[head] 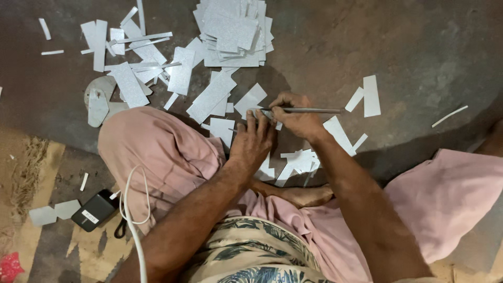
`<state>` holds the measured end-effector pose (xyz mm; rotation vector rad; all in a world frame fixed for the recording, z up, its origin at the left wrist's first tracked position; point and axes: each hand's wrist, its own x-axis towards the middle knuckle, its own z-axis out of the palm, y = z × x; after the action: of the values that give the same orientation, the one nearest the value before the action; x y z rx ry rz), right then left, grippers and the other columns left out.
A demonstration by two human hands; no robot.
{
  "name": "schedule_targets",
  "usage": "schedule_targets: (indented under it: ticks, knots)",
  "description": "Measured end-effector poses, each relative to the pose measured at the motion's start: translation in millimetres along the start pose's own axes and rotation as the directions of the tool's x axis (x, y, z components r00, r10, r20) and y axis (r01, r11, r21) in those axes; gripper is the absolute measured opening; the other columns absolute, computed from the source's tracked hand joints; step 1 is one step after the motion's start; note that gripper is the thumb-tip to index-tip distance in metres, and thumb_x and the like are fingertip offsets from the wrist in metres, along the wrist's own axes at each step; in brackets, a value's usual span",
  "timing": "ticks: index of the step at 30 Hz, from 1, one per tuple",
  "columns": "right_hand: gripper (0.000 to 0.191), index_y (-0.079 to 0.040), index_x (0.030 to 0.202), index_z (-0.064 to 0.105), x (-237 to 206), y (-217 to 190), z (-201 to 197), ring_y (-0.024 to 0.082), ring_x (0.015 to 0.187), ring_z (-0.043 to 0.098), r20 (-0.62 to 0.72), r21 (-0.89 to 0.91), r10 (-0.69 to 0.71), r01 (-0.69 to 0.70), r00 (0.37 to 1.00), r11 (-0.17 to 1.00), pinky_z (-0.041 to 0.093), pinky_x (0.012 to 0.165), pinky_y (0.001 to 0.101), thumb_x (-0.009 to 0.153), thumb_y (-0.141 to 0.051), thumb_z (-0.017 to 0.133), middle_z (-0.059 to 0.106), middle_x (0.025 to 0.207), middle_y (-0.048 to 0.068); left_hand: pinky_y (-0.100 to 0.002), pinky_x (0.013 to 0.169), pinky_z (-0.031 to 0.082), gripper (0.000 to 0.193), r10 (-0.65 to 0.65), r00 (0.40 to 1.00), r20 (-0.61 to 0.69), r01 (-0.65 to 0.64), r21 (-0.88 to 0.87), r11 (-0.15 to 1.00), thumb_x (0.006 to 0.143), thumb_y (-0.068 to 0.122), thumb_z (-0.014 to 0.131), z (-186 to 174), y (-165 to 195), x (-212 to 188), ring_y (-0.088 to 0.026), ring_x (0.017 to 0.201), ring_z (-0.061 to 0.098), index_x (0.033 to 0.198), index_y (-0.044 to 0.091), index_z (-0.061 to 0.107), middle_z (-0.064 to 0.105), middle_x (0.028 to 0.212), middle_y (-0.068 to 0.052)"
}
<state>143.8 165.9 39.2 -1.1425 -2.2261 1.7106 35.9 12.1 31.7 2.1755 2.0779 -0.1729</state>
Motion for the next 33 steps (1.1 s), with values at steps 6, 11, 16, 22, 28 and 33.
schedule_targets:
  ticks: [6, 11, 16, 22, 28, 33]
  knots:
    - [0.014, -0.001, 0.100, 0.072, -23.1, 20.4, -0.4, 0.010, 0.075, 0.066, -0.116, 0.005, -0.012, 0.013, 0.993, 1.000, 0.054, 0.066, 0.0278, 0.093, -0.012, 0.066, 0.074, 0.084, 0.007, -0.056, 0.094, 0.056, 0.055, -0.011, 0.999, -0.036, 0.011, -0.002, 1.000, 0.097, 0.026, 0.054, 0.0, -0.4, -1.2, -0.049, 0.133, 0.048, 0.150, 0.012, 0.048, 0.045, 0.147, -0.029]
    - [0.012, 0.000, 0.099, 0.072, -52.7, 35.8, 8.9, 0.010, 0.075, 0.068, -0.271, 0.071, 0.050, -0.032, 0.961, 0.997, 0.054, 0.065, 0.0267, 0.093, -0.009, 0.067, 0.074, 0.084, 0.007, -0.052, 0.089, 0.057, 0.057, 0.010, 1.000, 0.023, -0.010, 0.006, 1.000, 0.097, 0.025, 0.054, -3.9, -0.8, 0.0, -0.048, 0.132, 0.048, 0.152, 0.012, 0.047, 0.044, 0.147, -0.029]
    - [0.016, 0.002, 0.102, 0.073, -77.5, 38.7, 31.9, 0.010, 0.073, 0.067, -0.446, 0.041, 0.050, -0.035, 0.894, 0.999, 0.055, 0.063, 0.0270, 0.091, -0.008, 0.068, 0.075, 0.082, 0.007, -0.049, 0.087, 0.059, 0.056, 0.024, 1.000, 0.013, -0.024, -0.008, 1.000, 0.096, 0.023, 0.056, -6.8, -1.9, 0.2, -0.049, 0.132, 0.049, 0.150, 0.012, 0.051, 0.044, 0.146, -0.030]
    - [0.018, 0.003, 0.101, 0.074, -84.2, 31.2, 40.7, 0.013, 0.071, 0.069, -0.521, 0.000, 0.060, -0.070, 0.851, 0.998, 0.055, 0.065, 0.0285, 0.090, -0.011, 0.069, 0.074, 0.079, 0.010, -0.050, 0.085, 0.059, 0.056, 0.006, 1.000, -0.006, -0.006, -0.074, 0.997, 0.092, 0.020, 0.059, -1.6, -1.6, 4.2, -0.051, 0.131, 0.048, 0.146, 0.011, 0.054, 0.045, 0.145, -0.029]
    - [0.017, 0.001, 0.101, 0.074, -84.7, 29.0, 50.1, 0.015, 0.078, 0.074, -0.560, -0.026, 0.017, -0.038, 0.828, 0.999, 0.058, 0.071, 0.0294, 0.092, -0.012, 0.069, 0.078, 0.088, 0.011, -0.050, 0.087, 0.058, 0.060, 0.014, 1.000, 0.012, -0.013, -0.055, 0.998, 0.087, 0.019, 0.058, -5.6, -4.7, 6.7, -0.049, 0.132, 0.047, 0.146, 0.010, 0.053, 0.047, 0.144, -0.028]
    - [0.018, 0.001, 0.101, 0.074, -78.3, 19.0, 44.9, 0.015, 0.077, 0.074, -0.533, 0.019, 0.017, -0.007, 0.846, 1.000, 0.058, 0.070, 0.0286, 0.092, -0.013, 0.068, 0.078, 0.087, 0.011, -0.053, 0.089, 0.057, 0.057, -0.048, 0.965, -0.259, 0.014, -0.131, 0.991, 0.083, 0.016, 0.061, -39.8, -8.5, -11.7, -0.041, 0.124, 0.054, 0.140, 0.013, 0.055, 0.054, 0.135, -0.020]
